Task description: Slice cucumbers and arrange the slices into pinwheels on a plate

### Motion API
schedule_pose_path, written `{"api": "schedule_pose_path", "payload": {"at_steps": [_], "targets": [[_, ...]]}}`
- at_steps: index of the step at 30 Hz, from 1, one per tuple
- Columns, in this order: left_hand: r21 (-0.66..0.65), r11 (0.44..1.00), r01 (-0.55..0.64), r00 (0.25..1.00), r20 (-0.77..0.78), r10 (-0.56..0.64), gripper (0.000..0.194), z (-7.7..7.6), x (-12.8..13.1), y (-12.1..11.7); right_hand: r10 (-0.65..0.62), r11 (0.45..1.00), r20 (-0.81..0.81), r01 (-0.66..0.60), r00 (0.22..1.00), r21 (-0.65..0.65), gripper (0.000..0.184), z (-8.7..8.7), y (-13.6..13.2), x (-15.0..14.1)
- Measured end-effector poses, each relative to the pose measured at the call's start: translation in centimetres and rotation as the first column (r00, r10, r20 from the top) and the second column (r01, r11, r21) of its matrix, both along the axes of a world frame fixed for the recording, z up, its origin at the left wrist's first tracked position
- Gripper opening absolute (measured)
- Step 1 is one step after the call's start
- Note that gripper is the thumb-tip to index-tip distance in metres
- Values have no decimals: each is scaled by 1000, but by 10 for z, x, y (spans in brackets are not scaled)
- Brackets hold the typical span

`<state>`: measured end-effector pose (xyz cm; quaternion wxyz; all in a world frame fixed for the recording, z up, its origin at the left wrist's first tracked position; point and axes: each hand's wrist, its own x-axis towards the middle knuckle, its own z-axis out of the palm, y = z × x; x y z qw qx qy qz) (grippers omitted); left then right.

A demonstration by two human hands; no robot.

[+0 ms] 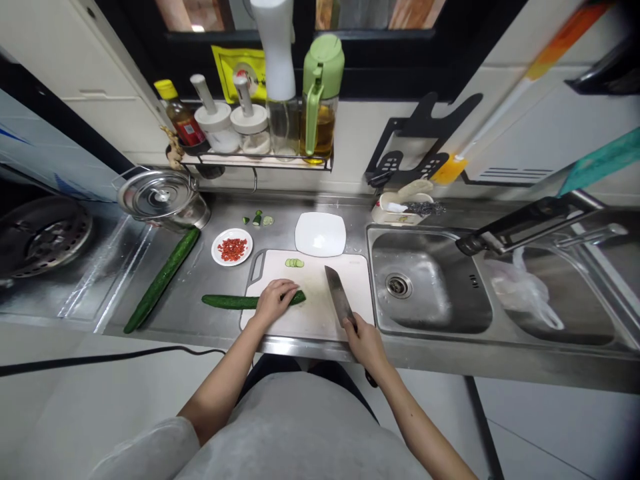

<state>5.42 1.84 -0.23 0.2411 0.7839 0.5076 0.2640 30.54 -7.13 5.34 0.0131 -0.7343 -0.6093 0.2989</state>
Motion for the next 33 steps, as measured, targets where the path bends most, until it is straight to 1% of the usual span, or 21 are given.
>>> {"api": "schedule_pose_path", "payload": {"at_steps": [5,9,11,17,25,29,33], "targets": [[20,995,97,995,-31,-97,22,-7,-1,-12,135,983,19,-132,991,-124,27,13,7,-22],[81,992,100,994,-52,-96,23,-12,-2,-20,217,965,72,-202,974,-167,31,22,7,-38],[115,987,108,992,-73,-100,23,-13,-2,-21,243,958,92,-224,966,-179,29,25,4,-45],[188,973,137,985,-133,-113,24,-12,-1,-22,286,950,118,-265,951,-162,24,28,-3,-55],[227,964,141,982,-153,-108,23,-15,0,-23,304,937,104,-278,947,-213,24,28,-3,-61],[229,963,141,978,-182,-100,23,-17,0,-23,318,930,101,-290,943,-225,28,29,-4,-64],[204,967,155,972,-208,-112,23,-19,-1,-23,325,923,85,-297,942,-243,30,30,-4,-66]]}}
